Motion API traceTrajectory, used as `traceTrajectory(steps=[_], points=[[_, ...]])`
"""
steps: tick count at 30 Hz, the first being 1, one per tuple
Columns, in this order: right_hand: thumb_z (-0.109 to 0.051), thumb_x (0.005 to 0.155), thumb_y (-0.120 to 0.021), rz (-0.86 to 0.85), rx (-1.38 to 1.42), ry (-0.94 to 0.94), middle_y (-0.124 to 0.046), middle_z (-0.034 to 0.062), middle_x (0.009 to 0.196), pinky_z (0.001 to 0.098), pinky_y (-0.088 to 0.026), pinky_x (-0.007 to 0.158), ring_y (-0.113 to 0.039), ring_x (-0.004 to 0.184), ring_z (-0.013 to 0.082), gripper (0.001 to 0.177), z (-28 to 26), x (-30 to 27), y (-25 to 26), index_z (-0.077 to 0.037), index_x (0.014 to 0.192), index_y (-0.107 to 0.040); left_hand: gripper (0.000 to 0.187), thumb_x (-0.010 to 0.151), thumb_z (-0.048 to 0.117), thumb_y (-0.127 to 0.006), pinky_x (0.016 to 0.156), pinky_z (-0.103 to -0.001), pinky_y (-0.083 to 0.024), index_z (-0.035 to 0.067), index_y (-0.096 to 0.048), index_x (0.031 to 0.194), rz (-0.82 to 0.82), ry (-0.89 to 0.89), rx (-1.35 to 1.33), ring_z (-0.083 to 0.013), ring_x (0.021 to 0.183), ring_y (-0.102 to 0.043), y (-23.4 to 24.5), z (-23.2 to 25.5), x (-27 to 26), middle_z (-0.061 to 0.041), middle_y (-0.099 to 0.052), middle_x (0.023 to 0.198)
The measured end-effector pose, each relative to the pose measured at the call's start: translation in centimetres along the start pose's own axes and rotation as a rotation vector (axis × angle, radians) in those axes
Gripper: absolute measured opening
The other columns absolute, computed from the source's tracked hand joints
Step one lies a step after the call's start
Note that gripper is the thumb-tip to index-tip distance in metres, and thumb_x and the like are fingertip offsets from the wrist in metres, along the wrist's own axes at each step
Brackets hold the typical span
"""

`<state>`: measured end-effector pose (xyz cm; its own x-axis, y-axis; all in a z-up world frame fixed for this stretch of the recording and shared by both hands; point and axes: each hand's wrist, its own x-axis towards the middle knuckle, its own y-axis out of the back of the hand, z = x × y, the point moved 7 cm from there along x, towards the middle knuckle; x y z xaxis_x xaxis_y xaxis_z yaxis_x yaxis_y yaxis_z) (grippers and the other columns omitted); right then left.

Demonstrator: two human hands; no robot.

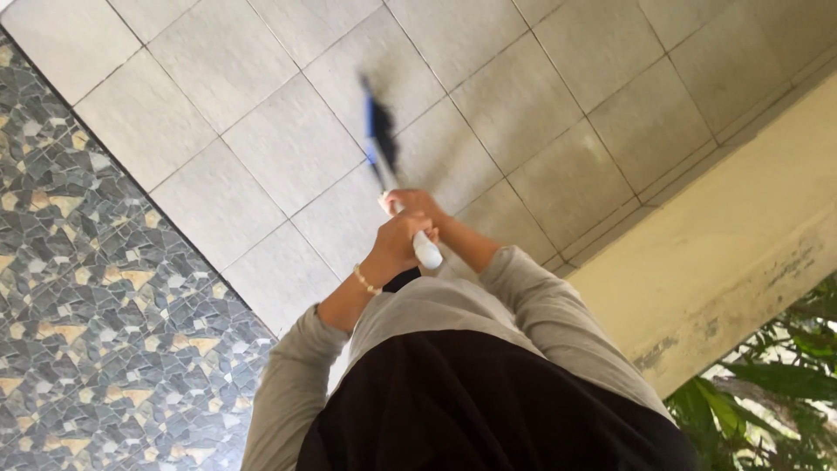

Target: The recorder sweeps a tiled floor using a long-handled broom.

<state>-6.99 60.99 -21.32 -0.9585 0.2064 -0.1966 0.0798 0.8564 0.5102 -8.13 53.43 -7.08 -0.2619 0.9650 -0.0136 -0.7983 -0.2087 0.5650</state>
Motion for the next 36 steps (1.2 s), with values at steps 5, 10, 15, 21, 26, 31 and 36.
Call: traceTrajectory(steps=[5,10,15,21,26,31,36], points=[[-0.022,0.089,-0.067,-0.032,0.407,0.279,-0.064,-0.0022,0.086,0.0331,-0.053,0.079,-0.062,0.081,0.0157,0.033,-3.4,8.2,-2.8,-0.013,0.120,-0.060,0.020,0.078,0.023,-0.079,0.064,-0.040,-0.053,0.011,-0.064,0.074,0.131,0.046,0.110,-0.0267,0.077,-0.067,3.0,-7.3,1.7,-0.007,-0.067,0.080],[-0.020,0.090,-0.066,-0.093,0.259,0.148,-0.067,-0.0035,0.086,0.0317,-0.052,0.070,-0.062,0.075,0.0139,0.024,-7.5,14.0,-1.8,-0.014,0.113,-0.061,0.027,0.084,0.027,-0.080,0.060,-0.039,-0.051,0.010,-0.063,0.073,0.248,0.112,0.180,-0.0254,0.072,-0.065,10.4,-7.0,4.9,-0.006,-0.067,0.077],[-0.022,0.088,-0.067,-0.160,-0.070,0.086,-0.071,-0.0054,0.082,0.0323,-0.046,0.054,-0.061,0.064,0.0137,0.018,-17.0,13.3,8.3,-0.016,0.103,-0.059,0.039,0.088,0.030,-0.081,0.052,-0.034,-0.047,0.008,-0.056,0.068,0.318,-0.049,0.031,-0.0194,0.059,-0.062,18.5,2.1,7.5,-0.003,-0.064,0.067],[-0.031,0.088,-0.069,-0.033,-0.256,0.082,-0.069,0.0000,0.069,0.0380,-0.040,0.048,-0.063,0.055,0.0205,0.018,-14.4,7.0,14.7,-0.015,0.096,-0.064,0.041,0.084,0.025,-0.085,0.051,-0.034,-0.043,0.009,-0.053,0.065,0.113,-0.201,-0.180,-0.0209,0.053,-0.056,18.5,9.0,11.5,-0.004,-0.057,0.059],[-0.034,0.078,-0.071,0.187,-0.399,-0.055,-0.071,0.0047,0.067,0.0429,-0.045,0.052,-0.068,0.061,0.0274,0.023,-9.0,1.0,19.8,-0.016,0.091,-0.066,0.037,0.087,0.017,-0.082,0.053,-0.033,-0.042,0.008,-0.052,0.068,-0.058,-0.370,-0.402,-0.0199,0.055,-0.052,12.7,9.6,16.0,-0.005,-0.055,0.061],[-0.031,0.084,-0.070,0.269,-0.557,-0.400,-0.072,0.0063,0.074,0.0431,-0.051,0.056,-0.072,0.068,0.0287,0.020,0.7,-5.1,24.1,-0.016,0.097,-0.066,0.034,0.091,0.004,-0.078,0.061,-0.032,-0.044,0.007,-0.050,0.072,-0.162,-0.480,-0.597,-0.0188,0.062,-0.050,2.5,8.9,21.0,-0.005,-0.054,0.067],[-0.020,0.094,-0.066,0.191,-0.708,-0.815,-0.075,0.0123,0.090,0.0439,-0.057,0.067,-0.075,0.088,0.0322,0.015,21.9,-10.6,24.6,-0.015,0.109,-0.066,0.027,0.089,-0.001,-0.076,0.071,-0.031,-0.050,0.005,-0.052,0.078,-0.252,-0.541,-0.798,-0.0189,0.075,-0.060,-11.6,5.4,25.7,-0.006,-0.063,0.081]])
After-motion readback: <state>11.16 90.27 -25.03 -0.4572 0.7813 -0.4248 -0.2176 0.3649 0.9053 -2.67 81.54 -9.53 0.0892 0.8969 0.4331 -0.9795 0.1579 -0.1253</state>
